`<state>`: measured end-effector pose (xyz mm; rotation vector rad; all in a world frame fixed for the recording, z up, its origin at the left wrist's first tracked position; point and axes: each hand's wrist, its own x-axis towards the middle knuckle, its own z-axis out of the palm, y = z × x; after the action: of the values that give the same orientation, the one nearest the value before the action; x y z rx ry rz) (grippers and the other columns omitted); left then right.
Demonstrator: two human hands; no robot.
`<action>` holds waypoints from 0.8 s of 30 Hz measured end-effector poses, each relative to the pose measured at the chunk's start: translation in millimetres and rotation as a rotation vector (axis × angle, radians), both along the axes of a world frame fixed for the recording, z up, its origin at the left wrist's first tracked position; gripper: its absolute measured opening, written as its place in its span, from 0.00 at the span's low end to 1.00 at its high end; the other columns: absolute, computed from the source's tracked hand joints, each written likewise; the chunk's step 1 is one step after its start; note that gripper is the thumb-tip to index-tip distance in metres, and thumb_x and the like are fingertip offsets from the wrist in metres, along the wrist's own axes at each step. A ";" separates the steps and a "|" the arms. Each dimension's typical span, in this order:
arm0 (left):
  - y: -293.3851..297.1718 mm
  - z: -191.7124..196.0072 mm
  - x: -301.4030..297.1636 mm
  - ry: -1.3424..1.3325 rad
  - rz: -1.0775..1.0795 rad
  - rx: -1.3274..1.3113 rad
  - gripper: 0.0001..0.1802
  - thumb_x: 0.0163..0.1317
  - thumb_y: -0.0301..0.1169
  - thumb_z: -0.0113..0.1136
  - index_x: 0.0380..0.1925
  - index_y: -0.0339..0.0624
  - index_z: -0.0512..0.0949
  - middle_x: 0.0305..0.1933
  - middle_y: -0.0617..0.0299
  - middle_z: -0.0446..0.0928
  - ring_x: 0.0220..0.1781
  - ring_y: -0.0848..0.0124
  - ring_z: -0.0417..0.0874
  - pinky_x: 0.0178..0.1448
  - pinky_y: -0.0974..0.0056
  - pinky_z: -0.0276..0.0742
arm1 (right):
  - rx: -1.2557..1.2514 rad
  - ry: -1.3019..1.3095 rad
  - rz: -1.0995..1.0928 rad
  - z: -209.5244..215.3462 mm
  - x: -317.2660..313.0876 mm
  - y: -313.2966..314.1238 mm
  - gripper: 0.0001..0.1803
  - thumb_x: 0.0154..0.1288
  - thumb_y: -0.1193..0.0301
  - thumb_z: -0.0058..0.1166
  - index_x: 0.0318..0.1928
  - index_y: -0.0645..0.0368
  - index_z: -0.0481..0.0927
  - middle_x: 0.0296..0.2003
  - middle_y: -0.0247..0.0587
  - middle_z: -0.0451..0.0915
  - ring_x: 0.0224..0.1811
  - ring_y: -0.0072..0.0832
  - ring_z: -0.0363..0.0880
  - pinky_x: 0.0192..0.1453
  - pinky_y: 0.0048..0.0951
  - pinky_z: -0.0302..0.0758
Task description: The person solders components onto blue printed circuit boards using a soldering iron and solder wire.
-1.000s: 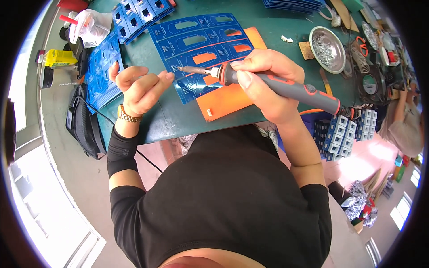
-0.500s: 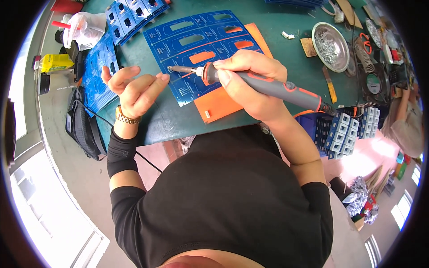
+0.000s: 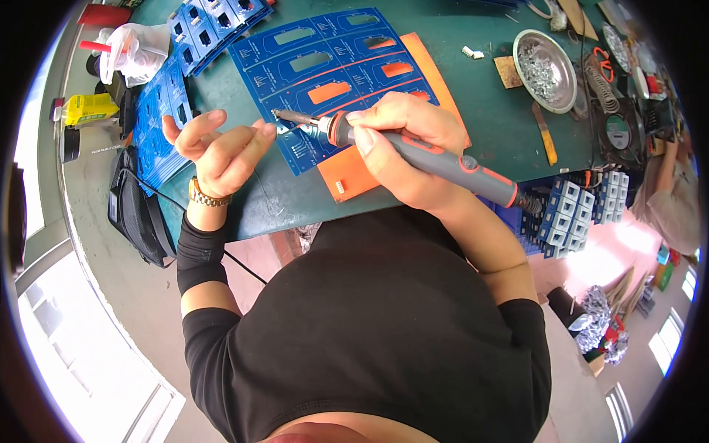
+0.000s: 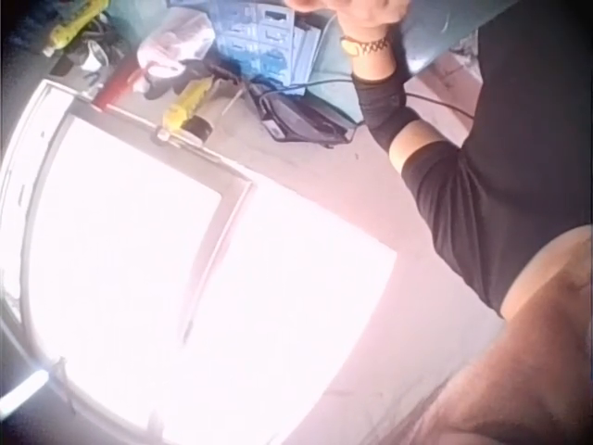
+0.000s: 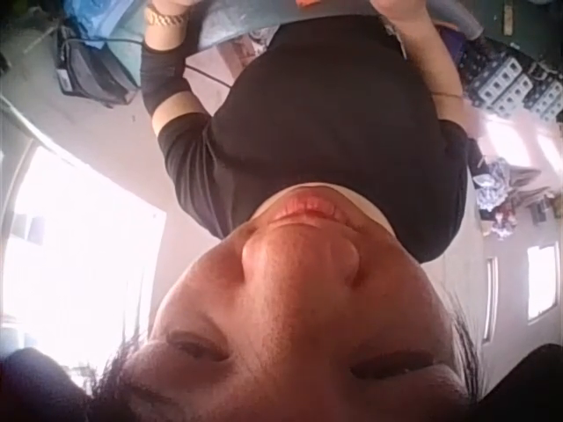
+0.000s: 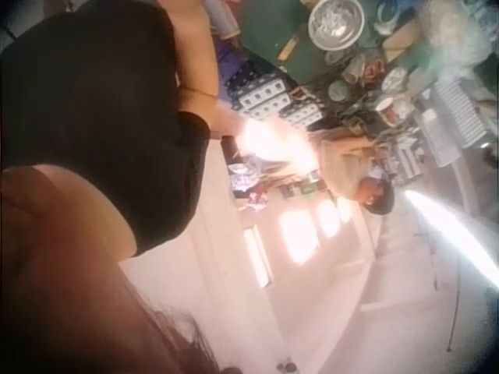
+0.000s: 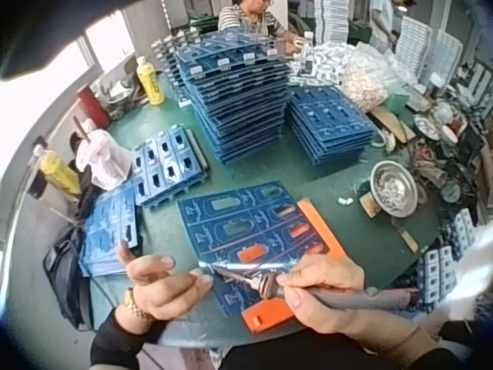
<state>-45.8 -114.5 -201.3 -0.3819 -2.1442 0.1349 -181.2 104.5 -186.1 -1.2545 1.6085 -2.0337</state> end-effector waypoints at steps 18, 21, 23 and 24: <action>2.5 4.0 1.5 -0.034 -0.023 -0.015 0.15 0.40 0.29 0.67 0.31 0.62 0.81 0.33 0.76 0.73 0.51 0.69 0.74 0.71 0.42 0.40 | -0.199 -0.044 -0.073 -17.8 -13.0 18.4 0.15 0.61 0.74 0.59 0.46 0.68 0.74 0.34 0.45 0.79 0.29 0.23 0.77 0.35 0.21 0.74; 3.9 4.8 1.3 -0.065 -0.078 0.005 0.15 0.40 0.29 0.67 0.31 0.60 0.81 0.35 0.74 0.73 0.49 0.67 0.76 0.69 0.42 0.46 | -0.101 0.104 -0.068 -27.7 -37.7 35.8 0.23 0.61 0.61 0.59 0.50 0.65 0.73 0.39 0.52 0.82 0.34 0.27 0.82 0.37 0.24 0.79; 5.2 11.9 0.2 -0.109 -0.117 0.029 0.14 0.40 0.27 0.66 0.31 0.54 0.81 0.38 0.70 0.74 0.48 0.64 0.80 0.66 0.43 0.54 | -0.008 0.308 -0.084 -42.6 -70.3 49.8 0.22 0.64 0.62 0.57 0.52 0.62 0.71 0.40 0.57 0.81 0.39 0.32 0.82 0.42 0.27 0.77; 4.9 17.4 -0.2 -0.105 -0.121 0.028 0.14 0.40 0.27 0.66 0.31 0.54 0.81 0.38 0.70 0.74 0.48 0.64 0.80 0.66 0.43 0.54 | 0.090 0.507 -0.100 -48.1 -80.9 55.4 0.20 0.66 0.63 0.54 0.54 0.60 0.69 0.42 0.62 0.80 0.44 0.37 0.82 0.48 0.30 0.76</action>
<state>-46.0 -109.5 -183.8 -0.5107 -2.2168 0.0164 -262.2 159.8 -234.2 -1.7891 1.9832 -1.7583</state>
